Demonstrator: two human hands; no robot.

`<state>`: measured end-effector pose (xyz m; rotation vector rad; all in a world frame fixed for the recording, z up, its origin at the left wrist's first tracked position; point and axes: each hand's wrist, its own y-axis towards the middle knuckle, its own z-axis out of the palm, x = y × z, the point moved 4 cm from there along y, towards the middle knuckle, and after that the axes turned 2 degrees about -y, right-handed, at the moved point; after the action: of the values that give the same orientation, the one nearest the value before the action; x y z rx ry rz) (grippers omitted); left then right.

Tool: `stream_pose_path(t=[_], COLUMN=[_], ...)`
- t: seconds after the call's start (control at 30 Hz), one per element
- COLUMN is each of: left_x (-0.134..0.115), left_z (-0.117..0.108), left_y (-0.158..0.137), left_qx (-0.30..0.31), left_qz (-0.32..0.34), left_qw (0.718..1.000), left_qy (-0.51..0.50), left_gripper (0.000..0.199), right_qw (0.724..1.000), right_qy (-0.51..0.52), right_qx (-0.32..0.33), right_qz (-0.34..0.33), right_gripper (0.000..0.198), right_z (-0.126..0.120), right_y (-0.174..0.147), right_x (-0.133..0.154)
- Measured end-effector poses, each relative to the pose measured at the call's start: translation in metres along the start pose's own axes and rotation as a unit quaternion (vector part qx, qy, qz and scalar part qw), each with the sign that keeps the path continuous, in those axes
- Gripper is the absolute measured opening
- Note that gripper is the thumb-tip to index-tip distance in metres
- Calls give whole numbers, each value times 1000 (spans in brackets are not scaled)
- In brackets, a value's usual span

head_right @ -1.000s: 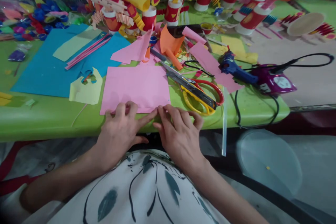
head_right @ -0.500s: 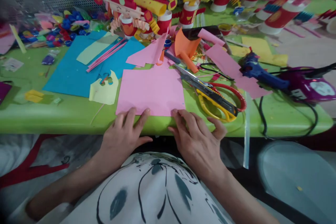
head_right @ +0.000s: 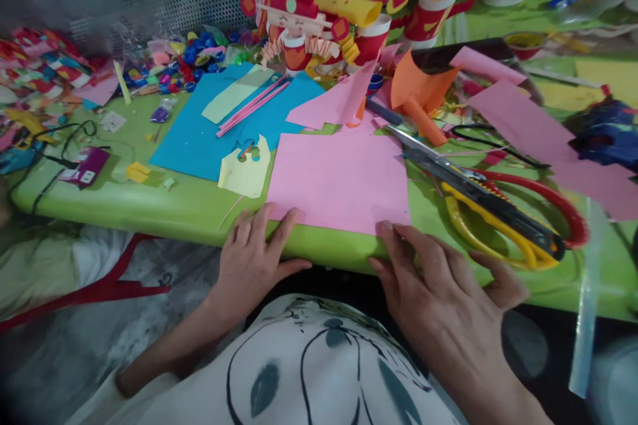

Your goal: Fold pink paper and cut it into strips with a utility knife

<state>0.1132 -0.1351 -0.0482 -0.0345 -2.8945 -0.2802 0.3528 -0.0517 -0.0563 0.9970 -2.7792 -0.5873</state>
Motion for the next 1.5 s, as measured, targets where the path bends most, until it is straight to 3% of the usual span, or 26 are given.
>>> stream_pose_path(t=[0.17,0.3,0.4,0.47,0.53,0.6,0.67,0.77,0.87,0.93,1.13,1.33,1.5], left_x=[16,27,28,21,8,-8,-20,-27,-28,-27,-26,-26,-26], left_z=[0,-1,-12,-23,-27,-21,-10,6,12,12,14,14,11], left_y=[-6,-13,-18,-17,-9,3,14,24,24,22,19,19,20], left_qx=[-27,-105,-171,-230,-258,-238,-216,-206,-210,-214,-231,-237,-236], left_qz=[-41,-88,-105,-76,15,129,181,186,181,177,171,181,180], left_qw=[999,990,980,970,965,958,952,948,946,946,941,938,938], left_qy=[5,-8,-19,-21,-44,-91,-123,-155,-167,-170,-179,-178,-181], left_gripper=[92,106,117,114,95,73,63,61,59,56,36,50,48], right_qw=[1000,997,996,996,996,996,997,998,995,992,989,995,995], right_qy=[-12,-48,-54,-55,-57,-56,-45,-13,3,30,107,67,39], right_qx=[-1,-57,-60,-57,-59,-59,-52,-53,-102,-119,-64,-68,-71], right_qz=[-9,-35,-42,-40,-40,-40,-39,-28,-1,-3,-84,8,65], right_gripper=[83,71,64,59,53,48,45,46,46,42,32,37,44], right_z=[1,0,2,2,0,-2,-4,-12,-25,-29,-11,-6,-8], right_y=[0,1,1,1,3,5,6,4,3,9,37,13,-6], right_x=[1,2,2,4,6,8,7,0,-2,7,51,35,25])
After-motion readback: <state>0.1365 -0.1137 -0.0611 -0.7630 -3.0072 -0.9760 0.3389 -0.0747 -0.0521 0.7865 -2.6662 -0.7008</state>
